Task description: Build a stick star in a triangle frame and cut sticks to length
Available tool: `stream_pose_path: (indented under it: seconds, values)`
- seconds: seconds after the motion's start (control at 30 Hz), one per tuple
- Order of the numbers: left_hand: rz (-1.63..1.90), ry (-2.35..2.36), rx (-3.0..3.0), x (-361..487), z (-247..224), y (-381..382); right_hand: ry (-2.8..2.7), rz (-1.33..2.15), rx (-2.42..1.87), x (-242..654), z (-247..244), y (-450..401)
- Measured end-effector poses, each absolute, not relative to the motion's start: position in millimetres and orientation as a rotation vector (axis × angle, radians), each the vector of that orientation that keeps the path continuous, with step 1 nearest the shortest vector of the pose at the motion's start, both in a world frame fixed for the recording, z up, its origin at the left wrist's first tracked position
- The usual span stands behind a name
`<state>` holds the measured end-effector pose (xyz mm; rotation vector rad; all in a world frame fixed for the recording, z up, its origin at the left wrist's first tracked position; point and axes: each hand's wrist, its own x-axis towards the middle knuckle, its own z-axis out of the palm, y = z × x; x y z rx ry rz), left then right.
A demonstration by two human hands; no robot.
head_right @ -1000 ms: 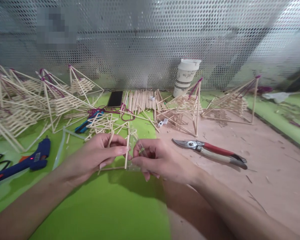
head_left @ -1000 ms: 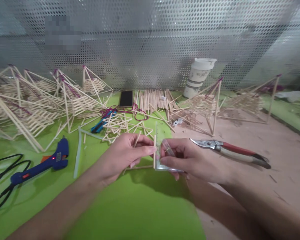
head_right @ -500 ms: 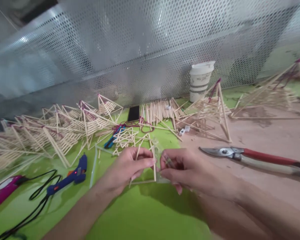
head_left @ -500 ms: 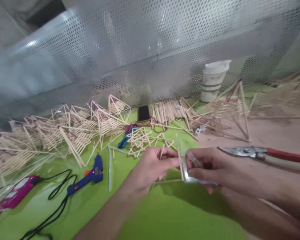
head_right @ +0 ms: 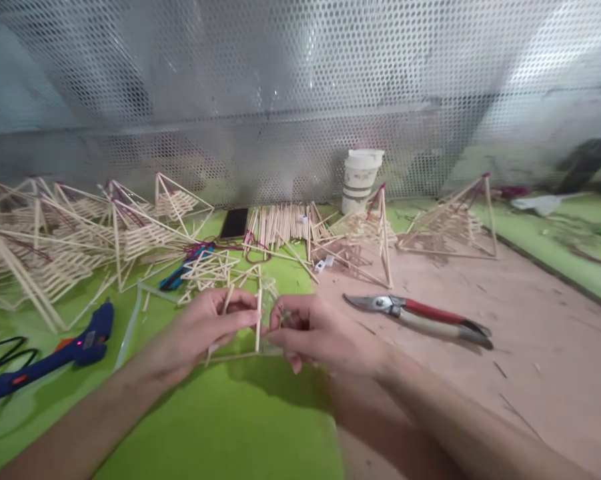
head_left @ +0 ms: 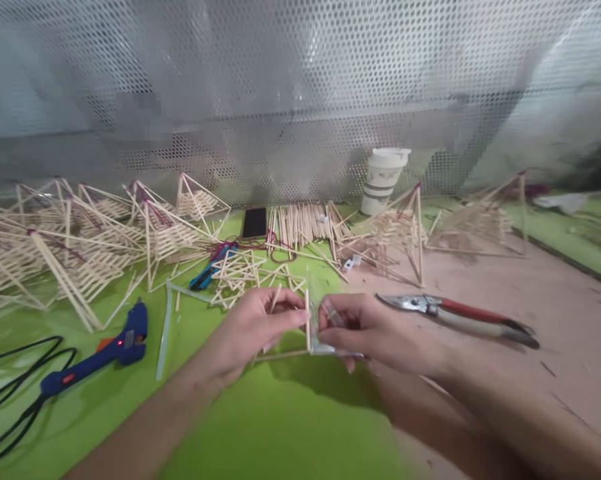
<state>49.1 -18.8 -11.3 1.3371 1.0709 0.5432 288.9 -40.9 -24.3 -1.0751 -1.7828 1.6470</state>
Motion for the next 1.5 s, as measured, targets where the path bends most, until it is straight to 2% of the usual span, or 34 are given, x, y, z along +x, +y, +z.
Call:
stream_pose_path:
  seconds: [1.5]
  values:
    - [0.532, 1.093, 1.320, 53.0, -4.4, -21.7, -1.773, 1.665, -1.034, 289.8, -23.2, -39.4]
